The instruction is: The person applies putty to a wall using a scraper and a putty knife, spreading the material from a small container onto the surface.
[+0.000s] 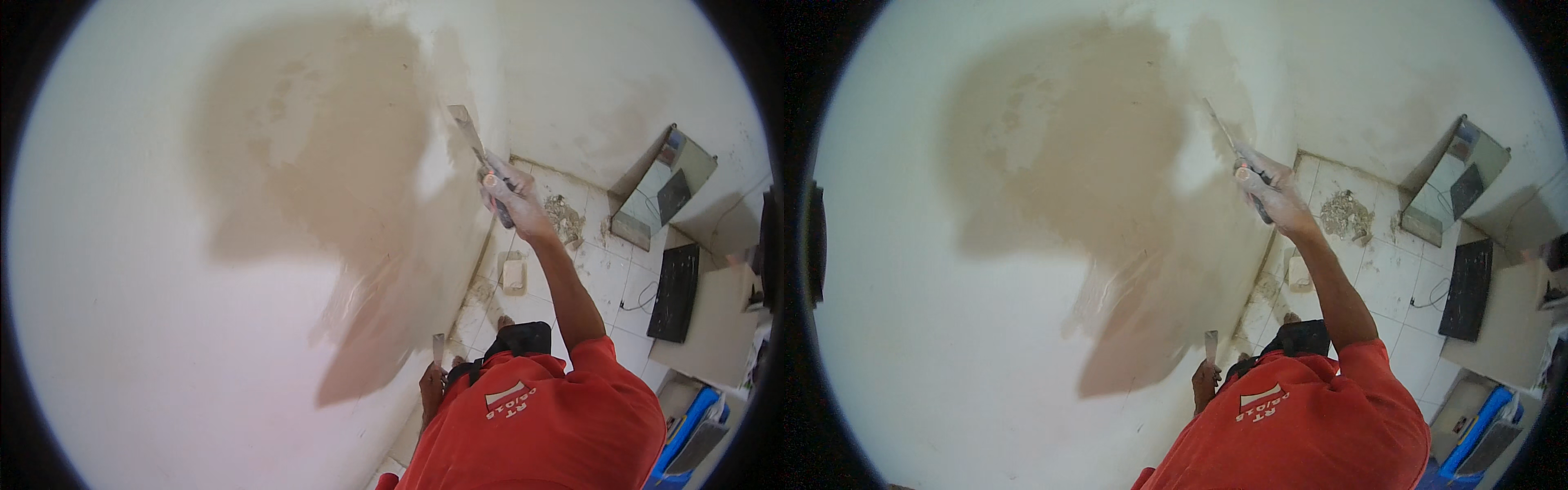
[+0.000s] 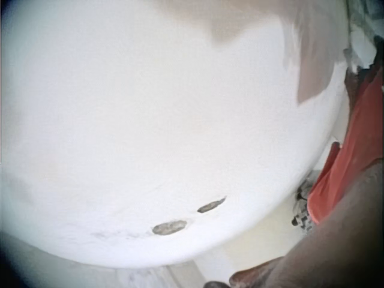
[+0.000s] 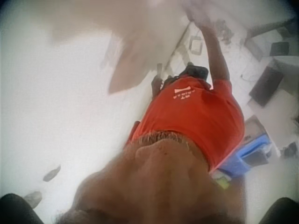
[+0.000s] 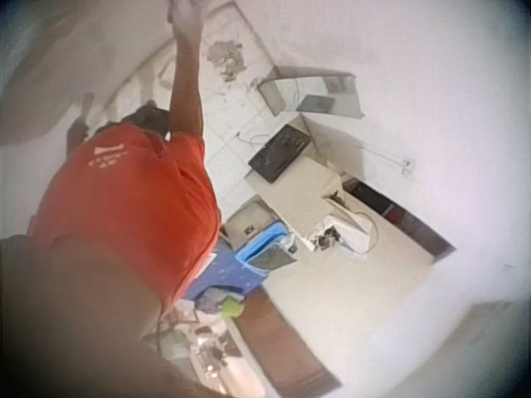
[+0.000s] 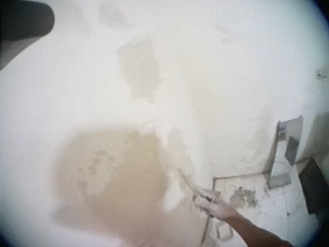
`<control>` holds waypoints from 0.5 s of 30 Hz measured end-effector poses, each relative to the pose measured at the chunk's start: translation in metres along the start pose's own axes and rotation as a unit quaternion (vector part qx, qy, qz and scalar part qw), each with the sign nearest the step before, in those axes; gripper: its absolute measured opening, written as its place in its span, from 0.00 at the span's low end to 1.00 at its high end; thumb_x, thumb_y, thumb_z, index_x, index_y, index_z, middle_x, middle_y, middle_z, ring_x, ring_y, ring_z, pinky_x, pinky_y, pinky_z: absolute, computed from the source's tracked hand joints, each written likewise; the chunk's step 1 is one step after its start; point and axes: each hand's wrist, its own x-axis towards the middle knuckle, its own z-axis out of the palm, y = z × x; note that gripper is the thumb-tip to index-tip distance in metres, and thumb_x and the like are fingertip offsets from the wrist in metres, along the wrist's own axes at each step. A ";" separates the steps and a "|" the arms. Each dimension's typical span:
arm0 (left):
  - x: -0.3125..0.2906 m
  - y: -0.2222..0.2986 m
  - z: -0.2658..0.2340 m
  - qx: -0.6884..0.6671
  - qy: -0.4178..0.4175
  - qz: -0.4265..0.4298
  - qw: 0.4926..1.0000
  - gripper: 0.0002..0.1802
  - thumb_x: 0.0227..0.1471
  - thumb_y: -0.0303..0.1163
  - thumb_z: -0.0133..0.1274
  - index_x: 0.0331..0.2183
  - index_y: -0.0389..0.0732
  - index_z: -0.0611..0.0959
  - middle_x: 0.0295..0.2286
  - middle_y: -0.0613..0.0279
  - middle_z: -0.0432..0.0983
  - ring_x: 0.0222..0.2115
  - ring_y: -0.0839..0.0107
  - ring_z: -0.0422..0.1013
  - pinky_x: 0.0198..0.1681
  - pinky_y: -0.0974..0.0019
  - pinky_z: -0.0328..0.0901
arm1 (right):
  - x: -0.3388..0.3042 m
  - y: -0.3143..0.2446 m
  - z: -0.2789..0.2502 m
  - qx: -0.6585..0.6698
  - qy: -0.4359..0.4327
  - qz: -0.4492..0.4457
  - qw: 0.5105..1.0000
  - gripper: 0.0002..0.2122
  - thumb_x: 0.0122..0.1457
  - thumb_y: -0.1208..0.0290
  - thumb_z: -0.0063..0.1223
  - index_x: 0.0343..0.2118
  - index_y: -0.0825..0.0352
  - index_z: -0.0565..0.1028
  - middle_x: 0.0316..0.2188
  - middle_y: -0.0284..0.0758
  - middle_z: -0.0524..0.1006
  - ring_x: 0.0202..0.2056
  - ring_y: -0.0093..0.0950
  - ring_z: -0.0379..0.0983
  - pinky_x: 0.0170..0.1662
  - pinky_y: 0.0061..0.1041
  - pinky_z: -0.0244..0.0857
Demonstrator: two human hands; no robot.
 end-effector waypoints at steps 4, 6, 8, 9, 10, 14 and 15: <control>-0.002 0.008 -0.013 0.036 -0.032 -0.014 0.999 0.19 0.64 0.39 0.41 0.33 0.34 0.79 0.21 0.64 0.72 0.20 0.78 0.66 0.23 0.70 0.62 | 0.017 0.035 -0.002 -0.039 0.034 -0.053 0.997 0.24 0.64 0.58 0.53 0.60 0.62 0.68 0.29 0.24 0.70 0.25 0.11 0.62 0.24 0.14 0.56; -0.002 0.003 -0.023 0.048 -0.037 -0.010 0.998 0.19 0.64 0.39 0.41 0.35 0.34 0.80 0.21 0.65 0.73 0.20 0.78 0.66 0.23 0.71 0.62 | 0.026 0.051 0.004 -0.090 0.036 -0.146 0.985 0.20 0.65 0.68 0.50 0.60 0.66 0.69 0.36 0.28 0.71 0.36 0.20 0.66 0.41 0.19 0.63; -0.006 -0.004 -0.035 0.053 -0.034 0.015 0.998 0.18 0.64 0.39 0.42 0.37 0.34 0.80 0.22 0.65 0.74 0.20 0.78 0.67 0.23 0.70 0.62 | 0.036 0.064 0.015 -0.137 0.064 -0.203 0.968 0.19 0.65 0.70 0.49 0.59 0.65 0.69 0.38 0.29 0.71 0.38 0.21 0.66 0.45 0.21 0.62; -0.010 -0.006 -0.040 0.050 -0.034 0.009 0.998 0.18 0.63 0.39 0.43 0.37 0.35 0.80 0.21 0.65 0.74 0.20 0.78 0.67 0.23 0.70 0.62 | 0.041 0.070 0.021 -0.176 0.090 -0.258 0.946 0.19 0.65 0.73 0.49 0.59 0.64 0.70 0.40 0.31 0.71 0.41 0.23 0.66 0.49 0.23 0.61; -0.014 -0.007 -0.043 0.045 -0.035 0.008 0.998 0.18 0.63 0.39 0.43 0.37 0.35 0.80 0.21 0.65 0.74 0.20 0.78 0.67 0.23 0.70 0.62 | 0.047 0.075 0.028 -0.180 0.086 -0.257 0.946 0.19 0.65 0.73 0.49 0.59 0.64 0.70 0.40 0.31 0.71 0.41 0.23 0.66 0.49 0.23 0.61; -0.027 -0.029 -0.061 0.042 -0.033 -0.008 0.999 0.17 0.63 0.38 0.42 0.33 0.36 0.80 0.21 0.66 0.73 0.20 0.78 0.67 0.22 0.71 0.62 | 0.062 0.090 0.056 -0.185 0.133 -0.326 0.918 0.20 0.63 0.78 0.48 0.59 0.62 0.70 0.40 0.33 0.70 0.40 0.23 0.66 0.47 0.22 0.62; -0.031 -0.031 -0.061 0.028 -0.020 -0.016 0.999 0.17 0.63 0.37 0.42 0.32 0.37 0.79 0.21 0.66 0.73 0.20 0.78 0.67 0.22 0.71 0.62 | 0.063 0.095 0.062 -0.176 0.136 -0.327 0.918 0.21 0.63 0.80 0.49 0.60 0.64 0.69 0.40 0.34 0.70 0.40 0.23 0.67 0.48 0.22 0.62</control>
